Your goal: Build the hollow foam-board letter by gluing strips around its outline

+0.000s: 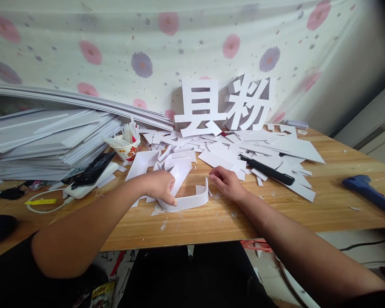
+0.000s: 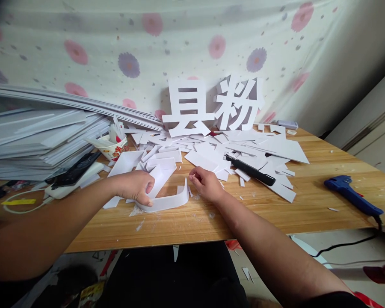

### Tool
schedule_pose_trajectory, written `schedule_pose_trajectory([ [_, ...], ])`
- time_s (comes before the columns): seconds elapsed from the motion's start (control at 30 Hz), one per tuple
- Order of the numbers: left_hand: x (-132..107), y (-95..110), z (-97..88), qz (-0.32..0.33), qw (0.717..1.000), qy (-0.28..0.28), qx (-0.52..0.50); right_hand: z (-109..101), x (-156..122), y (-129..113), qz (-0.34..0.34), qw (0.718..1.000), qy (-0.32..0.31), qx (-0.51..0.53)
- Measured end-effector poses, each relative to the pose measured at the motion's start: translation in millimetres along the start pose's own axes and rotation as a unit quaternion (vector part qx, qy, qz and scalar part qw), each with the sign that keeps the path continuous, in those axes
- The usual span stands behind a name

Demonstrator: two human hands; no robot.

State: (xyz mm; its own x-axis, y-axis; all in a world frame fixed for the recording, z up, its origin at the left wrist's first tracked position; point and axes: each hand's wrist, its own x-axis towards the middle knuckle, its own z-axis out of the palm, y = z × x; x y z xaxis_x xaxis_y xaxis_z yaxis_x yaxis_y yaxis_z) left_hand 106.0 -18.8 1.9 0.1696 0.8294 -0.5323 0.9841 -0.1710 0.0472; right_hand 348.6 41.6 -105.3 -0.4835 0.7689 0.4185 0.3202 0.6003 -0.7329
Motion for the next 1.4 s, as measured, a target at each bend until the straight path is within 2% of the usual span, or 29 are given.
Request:
schedule_pose_trajectory([
  [0.47, -1, 1, -0.9, 0.001, 1.0, 0.0, 0.002, -1, 0, 0, -0.019, 1.0, -0.019, 0.014],
  [0.73, 0, 2, -0.1, -0.005, 1.0, 0.002, 0.01, -7, -4, -4, -0.089, 0.991, -0.089, 0.035],
  [0.9, 2, -1, 1.2, 0.002, 1.0, 0.003, 0.01, -7, -4, -3, -0.094, 0.993, -0.071, 0.015],
  [1.0, 2, -1, 0.3, 0.005, 1.0, -0.002, 0.009, -7, -4, -5, -0.135, 0.988, -0.071, -0.01],
  [1.1, 0, 0, -1.0, 0.001, 1.0, -0.005, 0.008, -4, -4, -10, -0.176, 0.977, -0.088, -0.081],
  [1.23, -1, 3, -2.0, -0.004, 1.0, -0.005, 0.011, 4, -7, -15, -0.168, 0.963, -0.089, -0.192],
  [1.4, 0, 2, -0.8, -0.005, 1.0, -0.003, 0.015, 10, -11, -16, -0.18, 0.955, -0.085, -0.22],
])
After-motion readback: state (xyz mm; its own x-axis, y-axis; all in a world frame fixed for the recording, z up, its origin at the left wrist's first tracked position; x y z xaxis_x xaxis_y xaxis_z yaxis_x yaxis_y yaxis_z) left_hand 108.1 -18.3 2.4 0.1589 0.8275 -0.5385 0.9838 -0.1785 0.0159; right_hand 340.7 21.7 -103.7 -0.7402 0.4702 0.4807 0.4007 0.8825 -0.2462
